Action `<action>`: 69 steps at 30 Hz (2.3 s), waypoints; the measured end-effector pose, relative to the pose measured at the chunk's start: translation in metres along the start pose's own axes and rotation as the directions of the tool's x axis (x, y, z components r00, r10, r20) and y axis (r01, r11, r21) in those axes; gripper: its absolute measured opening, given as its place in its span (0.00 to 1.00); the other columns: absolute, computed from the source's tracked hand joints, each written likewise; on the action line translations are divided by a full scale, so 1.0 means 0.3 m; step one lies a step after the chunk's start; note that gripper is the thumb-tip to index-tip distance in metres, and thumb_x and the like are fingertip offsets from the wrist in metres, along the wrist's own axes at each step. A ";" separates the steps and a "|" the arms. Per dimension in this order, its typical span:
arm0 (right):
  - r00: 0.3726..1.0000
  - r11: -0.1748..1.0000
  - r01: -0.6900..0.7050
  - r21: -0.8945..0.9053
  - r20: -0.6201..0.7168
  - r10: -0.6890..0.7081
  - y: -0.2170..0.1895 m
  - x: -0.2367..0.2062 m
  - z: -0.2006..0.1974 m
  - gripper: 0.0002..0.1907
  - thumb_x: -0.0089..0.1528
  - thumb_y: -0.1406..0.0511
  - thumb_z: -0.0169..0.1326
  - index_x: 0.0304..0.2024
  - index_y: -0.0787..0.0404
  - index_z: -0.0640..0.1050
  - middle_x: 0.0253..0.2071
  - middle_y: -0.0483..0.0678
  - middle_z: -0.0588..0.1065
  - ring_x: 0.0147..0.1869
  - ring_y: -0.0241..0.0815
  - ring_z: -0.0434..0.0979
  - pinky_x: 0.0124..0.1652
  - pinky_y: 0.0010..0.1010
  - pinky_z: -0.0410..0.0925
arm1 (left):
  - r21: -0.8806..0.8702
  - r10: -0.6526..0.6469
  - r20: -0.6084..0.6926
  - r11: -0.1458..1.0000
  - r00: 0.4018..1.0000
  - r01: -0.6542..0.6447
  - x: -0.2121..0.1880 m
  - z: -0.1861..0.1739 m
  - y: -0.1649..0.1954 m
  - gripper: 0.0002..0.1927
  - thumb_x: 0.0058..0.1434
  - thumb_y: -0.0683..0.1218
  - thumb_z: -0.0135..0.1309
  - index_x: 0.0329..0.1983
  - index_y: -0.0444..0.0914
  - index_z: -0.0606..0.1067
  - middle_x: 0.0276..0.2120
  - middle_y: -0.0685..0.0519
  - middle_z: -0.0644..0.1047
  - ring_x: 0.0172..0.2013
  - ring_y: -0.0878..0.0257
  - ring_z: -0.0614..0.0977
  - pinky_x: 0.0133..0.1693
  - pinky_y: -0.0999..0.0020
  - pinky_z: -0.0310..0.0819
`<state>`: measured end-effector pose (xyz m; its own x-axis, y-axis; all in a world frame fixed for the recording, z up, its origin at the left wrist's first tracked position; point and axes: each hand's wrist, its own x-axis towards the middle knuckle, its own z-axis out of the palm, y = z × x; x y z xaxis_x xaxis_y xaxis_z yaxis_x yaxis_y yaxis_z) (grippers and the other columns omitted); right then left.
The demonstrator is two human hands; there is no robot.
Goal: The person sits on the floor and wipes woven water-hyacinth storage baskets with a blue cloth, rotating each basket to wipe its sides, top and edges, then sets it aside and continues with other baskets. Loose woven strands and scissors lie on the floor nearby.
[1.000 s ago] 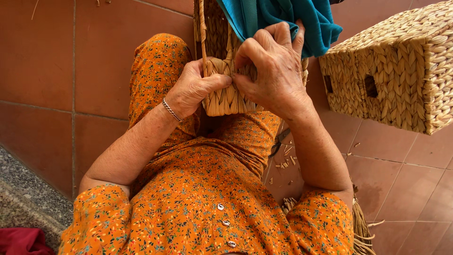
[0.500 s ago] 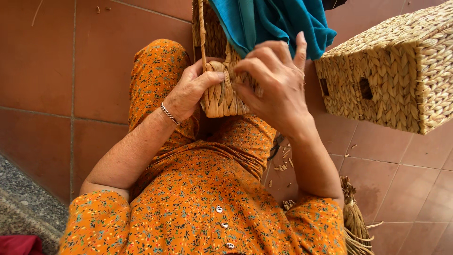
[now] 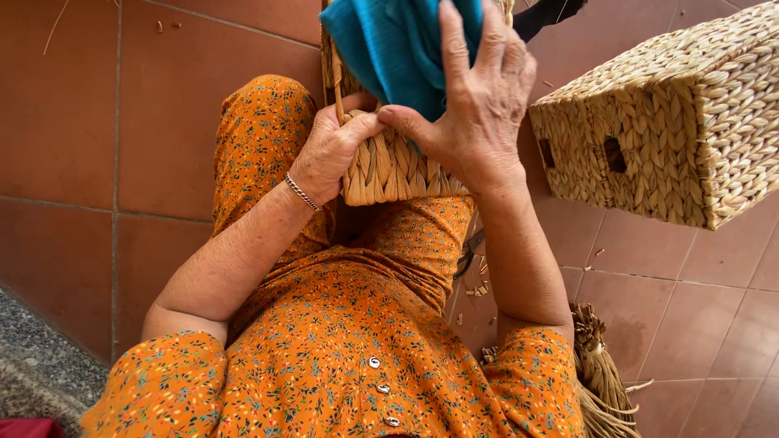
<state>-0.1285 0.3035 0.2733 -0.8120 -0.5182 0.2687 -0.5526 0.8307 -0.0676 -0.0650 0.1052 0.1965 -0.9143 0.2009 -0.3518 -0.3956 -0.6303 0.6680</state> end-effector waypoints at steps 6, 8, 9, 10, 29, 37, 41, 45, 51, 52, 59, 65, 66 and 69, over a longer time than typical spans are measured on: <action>0.997 1.000 0.024 -0.007 -0.078 -0.025 -0.022 -0.015 -0.035 0.33 0.72 0.49 0.64 0.73 0.46 0.66 0.74 0.61 0.62 0.75 0.58 0.64 0.69 0.49 0.61 | -0.035 0.001 0.029 0.999 1.000 0.000 -0.002 0.014 -0.015 0.13 0.67 0.43 0.55 0.53 0.34 0.74 0.44 0.53 0.81 0.43 0.66 0.83 0.49 0.66 0.80; 0.995 0.984 -0.016 0.178 -0.099 0.034 -0.002 0.004 -0.057 0.27 0.75 0.57 0.61 0.72 0.50 0.67 0.69 0.55 0.69 0.70 0.52 0.70 0.66 0.42 0.66 | -0.048 0.002 0.019 0.999 1.000 -0.002 -0.001 0.015 -0.013 0.14 0.67 0.44 0.54 0.54 0.35 0.74 0.46 0.53 0.81 0.44 0.66 0.83 0.50 0.66 0.80; 0.993 0.962 -0.037 0.270 -0.102 0.066 0.008 0.013 -0.069 0.24 0.76 0.61 0.59 0.71 0.52 0.67 0.67 0.53 0.72 0.68 0.50 0.73 0.64 0.39 0.68 | -0.058 -0.002 0.009 0.998 1.000 0.002 -0.001 0.014 -0.012 0.15 0.67 0.44 0.54 0.55 0.35 0.74 0.46 0.53 0.81 0.45 0.66 0.83 0.51 0.67 0.80; 0.993 0.955 -0.060 0.289 -0.079 0.086 0.020 0.023 -0.081 0.30 0.71 0.61 0.62 0.72 0.56 0.65 0.65 0.55 0.72 0.67 0.53 0.73 0.62 0.42 0.68 | -0.068 -0.005 -0.001 0.998 1.000 0.005 -0.001 0.013 -0.013 0.15 0.67 0.45 0.54 0.55 0.35 0.74 0.47 0.53 0.81 0.45 0.66 0.83 0.51 0.67 0.80; 0.989 0.979 0.122 0.167 -0.103 -0.105 -0.107 -0.008 -0.082 0.20 0.66 0.62 0.68 0.55 0.50 0.73 0.67 0.53 0.70 0.69 0.52 0.69 0.62 0.45 0.69 | -0.146 -0.052 0.039 0.988 0.998 0.057 -0.031 -0.006 -0.023 0.20 0.63 0.44 0.51 0.57 0.34 0.71 0.49 0.50 0.78 0.49 0.61 0.81 0.55 0.62 0.76; 0.991 0.984 -0.006 0.176 0.129 -0.018 -0.042 0.066 -0.113 0.39 0.54 0.58 0.71 0.63 0.62 0.69 0.52 0.56 0.73 0.53 0.59 0.74 0.49 0.49 0.69 | -0.172 -0.094 -0.022 0.981 0.995 0.089 -0.055 -0.016 -0.040 0.22 0.62 0.44 0.52 0.59 0.33 0.70 0.50 0.49 0.78 0.51 0.59 0.80 0.56 0.60 0.74; 0.991 0.969 0.063 0.240 0.103 -0.090 -0.081 0.015 -0.141 0.30 0.55 0.63 0.69 0.55 0.62 0.69 0.46 0.55 0.72 0.50 0.56 0.75 0.49 0.47 0.69 | -0.149 0.007 0.007 0.989 1.000 -0.006 -0.065 -0.022 -0.048 0.23 0.62 0.42 0.51 0.62 0.36 0.70 0.52 0.52 0.77 0.54 0.61 0.77 0.59 0.63 0.71; 0.974 0.941 0.018 0.339 0.208 -0.093 -0.084 -0.109 -0.216 0.26 0.56 0.68 0.66 0.53 0.62 0.70 0.46 0.57 0.70 0.45 0.59 0.75 0.42 0.47 0.68 | 0.045 0.077 0.077 0.996 0.994 -0.081 -0.076 -0.015 -0.050 0.28 0.60 0.36 0.56 0.65 0.34 0.67 0.52 0.51 0.75 0.55 0.61 0.76 0.61 0.62 0.71; 0.988 0.993 0.081 0.081 -0.136 -0.070 -0.040 -0.191 -0.248 0.21 0.63 0.72 0.63 0.53 0.60 0.67 0.61 0.55 0.73 0.51 0.54 0.76 0.49 0.46 0.69 | 0.014 0.006 0.129 1.000 0.992 -0.007 -0.093 0.012 -0.028 0.38 0.58 0.35 0.51 0.74 0.37 0.58 0.54 0.52 0.75 0.53 0.64 0.77 0.58 0.65 0.73; 0.990 0.993 0.078 0.083 -0.126 -0.067 -0.048 -0.191 -0.236 0.21 0.61 0.72 0.63 0.52 0.60 0.68 0.61 0.54 0.73 0.52 0.54 0.76 0.50 0.46 0.69 | -0.007 -0.006 0.133 1.000 0.991 0.007 -0.095 0.016 -0.027 0.38 0.58 0.34 0.51 0.74 0.37 0.58 0.54 0.51 0.75 0.54 0.64 0.78 0.59 0.65 0.73; 0.991 0.959 0.085 0.271 0.077 -0.110 -0.055 -0.225 -0.253 0.21 0.60 0.62 0.68 0.51 0.55 0.73 0.60 0.52 0.74 0.57 0.55 0.75 0.56 0.45 0.69 | 0.033 0.005 0.118 0.999 0.993 -0.009 -0.098 0.017 -0.031 0.36 0.60 0.33 0.52 0.73 0.35 0.60 0.55 0.51 0.75 0.54 0.63 0.77 0.59 0.64 0.72; 0.996 0.971 0.064 0.232 0.043 -0.076 -0.009 -0.200 -0.245 0.37 0.55 0.57 0.68 0.62 0.63 0.69 0.59 0.63 0.71 0.61 0.67 0.71 0.59 0.50 0.66 | 0.002 0.027 0.118 1.000 0.993 -0.027 -0.097 0.010 -0.041 0.31 0.65 0.37 0.49 0.72 0.35 0.61 0.56 0.50 0.75 0.55 0.63 0.77 0.61 0.63 0.72; 0.995 0.982 0.095 0.164 0.017 -0.100 -0.022 -0.203 -0.236 0.40 0.54 0.56 0.68 0.63 0.66 0.68 0.59 0.65 0.71 0.61 0.70 0.71 0.58 0.51 0.66 | -0.025 0.015 0.109 1.000 0.994 -0.013 -0.097 0.007 -0.043 0.30 0.66 0.40 0.49 0.72 0.36 0.61 0.55 0.50 0.75 0.55 0.64 0.77 0.61 0.63 0.72; 0.995 0.978 0.096 0.185 0.003 -0.098 -0.089 -0.248 -0.222 0.39 0.59 0.58 0.67 0.66 0.66 0.65 0.60 0.61 0.71 0.65 0.68 0.72 0.58 0.52 0.67 | -0.078 0.045 0.106 0.996 0.993 -0.037 -0.095 -0.001 -0.058 0.27 0.72 0.48 0.46 0.73 0.37 0.61 0.57 0.51 0.74 0.57 0.65 0.76 0.62 0.65 0.69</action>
<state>-0.0408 0.3335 0.3190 -0.7544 -0.5979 0.2710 -0.6531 0.7252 -0.2181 -0.0319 0.1103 0.1949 -0.9353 0.2508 -0.2498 -0.3536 -0.6939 0.6272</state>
